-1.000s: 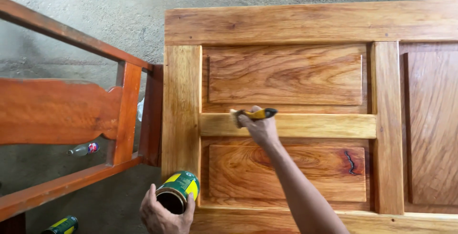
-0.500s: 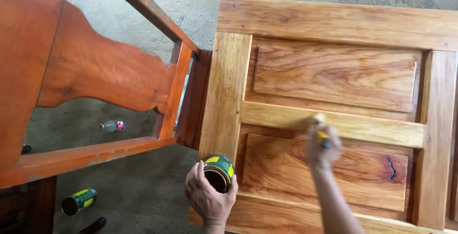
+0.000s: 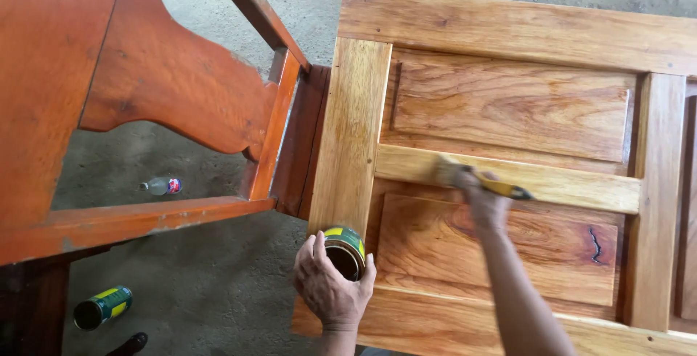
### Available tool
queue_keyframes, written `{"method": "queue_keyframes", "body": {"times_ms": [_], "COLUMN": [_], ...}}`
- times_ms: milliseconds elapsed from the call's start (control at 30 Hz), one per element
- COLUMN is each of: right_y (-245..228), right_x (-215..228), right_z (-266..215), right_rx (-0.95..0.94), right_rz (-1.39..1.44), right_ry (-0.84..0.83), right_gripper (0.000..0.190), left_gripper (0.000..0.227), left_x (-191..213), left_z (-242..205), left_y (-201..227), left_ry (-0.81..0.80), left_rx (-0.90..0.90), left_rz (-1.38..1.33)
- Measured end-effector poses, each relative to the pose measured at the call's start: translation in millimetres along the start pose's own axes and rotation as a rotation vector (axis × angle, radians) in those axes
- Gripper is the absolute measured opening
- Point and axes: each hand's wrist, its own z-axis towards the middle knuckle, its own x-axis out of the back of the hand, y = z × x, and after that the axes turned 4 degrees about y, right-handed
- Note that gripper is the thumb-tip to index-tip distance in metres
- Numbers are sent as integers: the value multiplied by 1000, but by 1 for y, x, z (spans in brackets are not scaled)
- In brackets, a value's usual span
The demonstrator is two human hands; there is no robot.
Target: The person applies a clear finish to a wooden cabinet door using a brush and a can of varnish. They systematically coat the surface, including the recessed panels and raised frames, while holding the can in one hand and the brush in the other.
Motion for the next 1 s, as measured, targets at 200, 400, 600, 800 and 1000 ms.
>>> {"method": "queue_keyframes", "body": {"times_ms": [200, 400, 600, 800, 1000], "right_y": [19, -3, -73, 42, 67], "right_x": [127, 32, -93, -3, 189], "right_z": [-20, -115, -171, -87, -53], "right_rx": [258, 613, 317, 15, 204], "right_rz": [-662, -714, -458, -63, -497], "right_ry": [467, 238, -207, 24, 508], "right_gripper": [31, 7, 28, 19, 21], "left_gripper": [92, 91, 88, 92, 96], "left_x": [-2, 1, -2, -1, -9], "left_z": [-2, 0, -3, -5, -11], "left_y": [-4, 0, 1, -1, -6], "left_ry": [18, 12, 36, 51, 48], "left_rx": [-10, -2, -40, -81, -90], "left_rz": [-7, 3, 12, 19, -37]}}
